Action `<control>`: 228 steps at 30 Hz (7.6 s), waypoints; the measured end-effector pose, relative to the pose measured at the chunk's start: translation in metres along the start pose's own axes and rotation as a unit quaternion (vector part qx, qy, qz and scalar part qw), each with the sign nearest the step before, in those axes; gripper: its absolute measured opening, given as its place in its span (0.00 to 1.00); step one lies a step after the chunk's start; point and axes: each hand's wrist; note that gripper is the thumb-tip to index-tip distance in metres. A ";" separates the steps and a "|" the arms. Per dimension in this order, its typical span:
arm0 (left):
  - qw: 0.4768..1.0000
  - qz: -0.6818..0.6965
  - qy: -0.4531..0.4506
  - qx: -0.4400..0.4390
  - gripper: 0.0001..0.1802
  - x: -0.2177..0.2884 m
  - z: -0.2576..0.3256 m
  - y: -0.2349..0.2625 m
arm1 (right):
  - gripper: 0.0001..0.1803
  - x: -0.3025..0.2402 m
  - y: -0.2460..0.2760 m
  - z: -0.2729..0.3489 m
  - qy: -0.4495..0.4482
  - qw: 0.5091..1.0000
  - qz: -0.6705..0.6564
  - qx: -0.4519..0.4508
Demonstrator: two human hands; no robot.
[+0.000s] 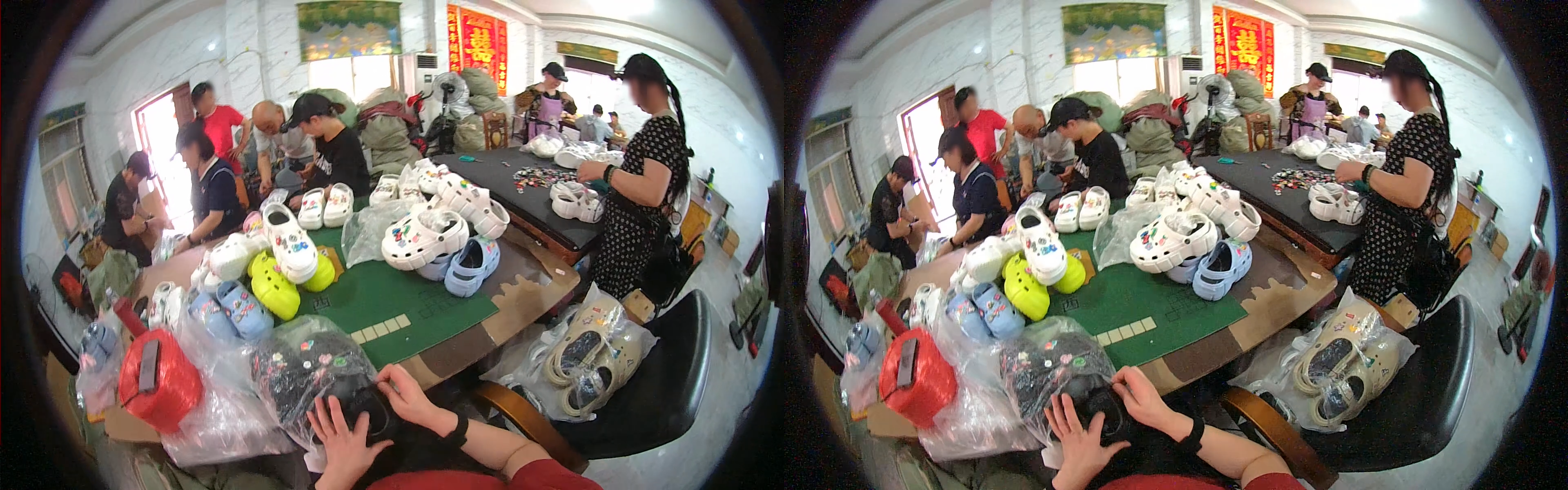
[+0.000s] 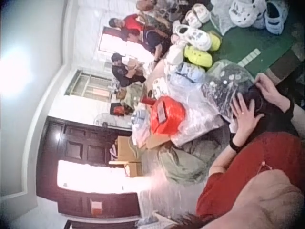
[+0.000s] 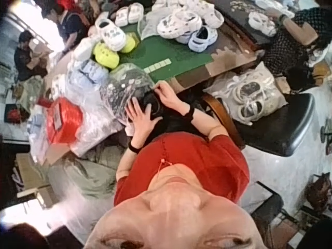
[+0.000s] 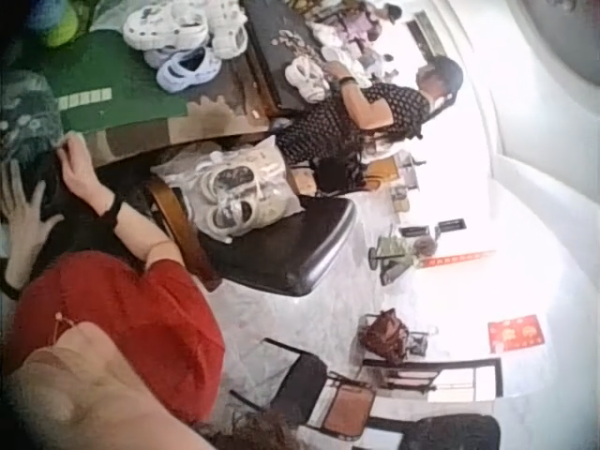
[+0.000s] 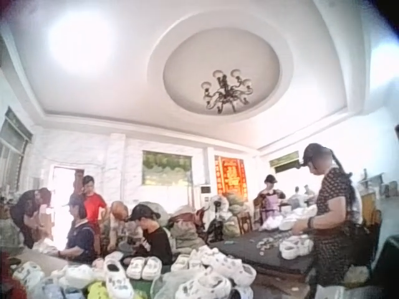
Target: Putting decorated clogs into plastic bags for packaging.
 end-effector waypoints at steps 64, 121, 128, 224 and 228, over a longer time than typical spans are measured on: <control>0.904 0.222 0.355 0.079 0.23 -0.059 0.008 0.018 | 0.29 -0.036 0.047 0.017 -0.167 0.942 0.291 -0.018; 0.841 0.313 0.294 -0.328 0.35 -0.062 0.025 0.038 | 0.41 -0.079 0.243 -0.021 0.158 0.770 0.519 0.337; 0.860 0.290 0.286 -0.308 0.32 -0.064 0.027 0.036 | 0.44 -0.043 0.284 -0.049 0.102 0.749 0.553 0.349; 0.941 0.164 0.295 0.028 0.67 -0.036 -0.013 0.007 | 0.64 -0.035 0.111 0.002 -0.125 0.879 0.443 0.122; 0.953 0.174 0.247 0.003 0.63 -0.046 -0.019 0.003 | 0.42 -0.037 0.121 -0.025 0.001 0.933 0.359 0.012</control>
Point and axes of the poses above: each hand's wrist, its own z-axis away from the middle knuckle, its own y-axis out of the back of the hand, x = y × z, and after that the axes turned 3 degrees about x, right-handed
